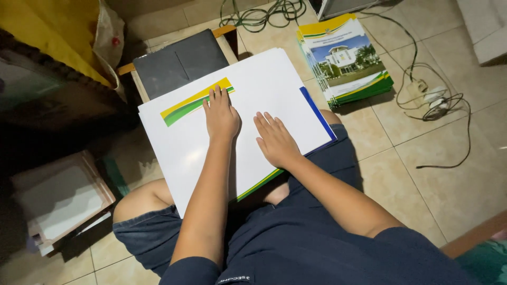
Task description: Folding printed paper covers and smoothing the creases manually.
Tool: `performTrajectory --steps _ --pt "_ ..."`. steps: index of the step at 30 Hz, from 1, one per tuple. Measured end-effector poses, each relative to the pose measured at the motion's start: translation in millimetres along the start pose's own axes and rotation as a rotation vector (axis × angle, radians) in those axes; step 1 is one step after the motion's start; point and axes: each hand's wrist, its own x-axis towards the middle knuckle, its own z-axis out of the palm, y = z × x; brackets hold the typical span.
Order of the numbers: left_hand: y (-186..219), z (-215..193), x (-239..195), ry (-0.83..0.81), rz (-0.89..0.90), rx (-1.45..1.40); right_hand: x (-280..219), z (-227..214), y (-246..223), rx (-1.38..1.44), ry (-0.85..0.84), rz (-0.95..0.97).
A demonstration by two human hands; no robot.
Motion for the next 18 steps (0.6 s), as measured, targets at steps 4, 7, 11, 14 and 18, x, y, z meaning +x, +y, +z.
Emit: performTrajectory --steps 4,7,11,14,18 --pt "4.8 -8.5 -2.7 -0.023 -0.004 0.004 30.1 -9.1 -5.2 0.021 -0.028 0.011" --pt "2.3 -4.4 -0.3 -0.041 -0.009 0.013 76.5 -10.6 -4.0 0.012 -0.003 0.015" --pt "1.4 -5.5 1.7 -0.063 -0.011 0.014 126.3 -20.9 -4.1 0.008 0.051 0.065" --pt "2.7 -10.1 0.5 -0.071 -0.018 0.013 130.1 -20.4 -4.0 0.056 0.083 0.101" --pt "1.9 -6.8 -0.8 -0.062 -0.021 0.001 92.3 -21.4 -8.8 0.102 0.059 0.148"
